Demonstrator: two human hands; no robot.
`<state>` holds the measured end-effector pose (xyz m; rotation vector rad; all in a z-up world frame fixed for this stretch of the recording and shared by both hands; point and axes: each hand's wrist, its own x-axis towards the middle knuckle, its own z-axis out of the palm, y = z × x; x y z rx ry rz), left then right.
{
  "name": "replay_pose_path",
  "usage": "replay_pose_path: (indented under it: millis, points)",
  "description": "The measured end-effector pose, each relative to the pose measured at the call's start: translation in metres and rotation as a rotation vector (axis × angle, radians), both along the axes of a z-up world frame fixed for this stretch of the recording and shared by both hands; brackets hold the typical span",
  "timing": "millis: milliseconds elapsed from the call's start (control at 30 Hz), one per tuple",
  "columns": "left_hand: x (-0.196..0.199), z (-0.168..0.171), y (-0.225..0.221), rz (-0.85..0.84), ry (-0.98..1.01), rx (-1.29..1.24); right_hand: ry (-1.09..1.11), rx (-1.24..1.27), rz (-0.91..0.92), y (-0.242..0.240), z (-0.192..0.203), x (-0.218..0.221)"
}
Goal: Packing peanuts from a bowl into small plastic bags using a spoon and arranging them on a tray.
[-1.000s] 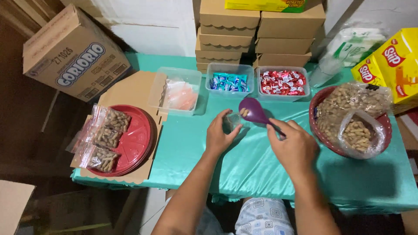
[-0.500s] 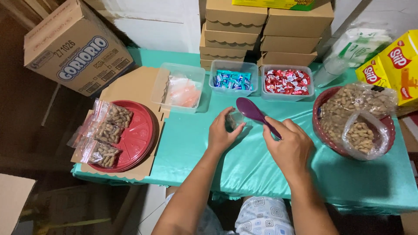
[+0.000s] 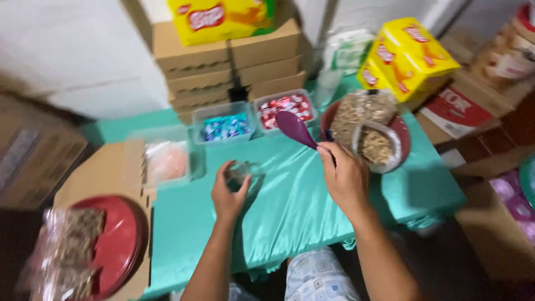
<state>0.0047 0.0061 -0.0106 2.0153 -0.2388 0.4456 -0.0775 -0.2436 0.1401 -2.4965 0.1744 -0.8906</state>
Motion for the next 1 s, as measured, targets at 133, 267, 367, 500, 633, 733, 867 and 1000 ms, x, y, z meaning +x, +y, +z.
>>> replay_pose_path:
  millis: [133, 267, 367, 500, 633, 733, 867, 1000]
  points:
    - [0.003, -0.015, 0.003, 0.05, 0.009, 0.021, 0.061, 0.12, -0.014, -0.037, 0.016, -0.018]
    - [0.001, -0.008, -0.001, 0.013, -0.002, 0.035, 0.059, 0.133, -0.092, -0.077, 0.023, -0.041]
    - [-0.003, 0.004, -0.002, -0.061, -0.012, 0.043, 0.176, 0.108, -0.271, -0.093, 0.031, -0.062]
    - [-0.005, 0.006, -0.005, -0.077, -0.033, 0.068, 0.226, 0.121, -0.388, -0.116, 0.017, -0.077]
    - [-0.006, 0.008, -0.006, -0.065, -0.006, 0.098, 0.385, 0.195, -0.392, -0.119, 0.009, -0.077]
    - [-0.007, 0.008, -0.007, -0.07, 0.006, 0.105, 0.436, 0.161, -0.378, -0.115, 0.0, -0.074]
    - [-0.008, 0.01, -0.007, -0.082, -0.011, 0.109, 0.502, 0.154, -0.405, -0.116, -0.009, -0.07]
    - [-0.008, 0.013, -0.009, -0.074, 0.01, 0.11, 0.523, 0.133, -0.442, -0.116, -0.012, -0.069]
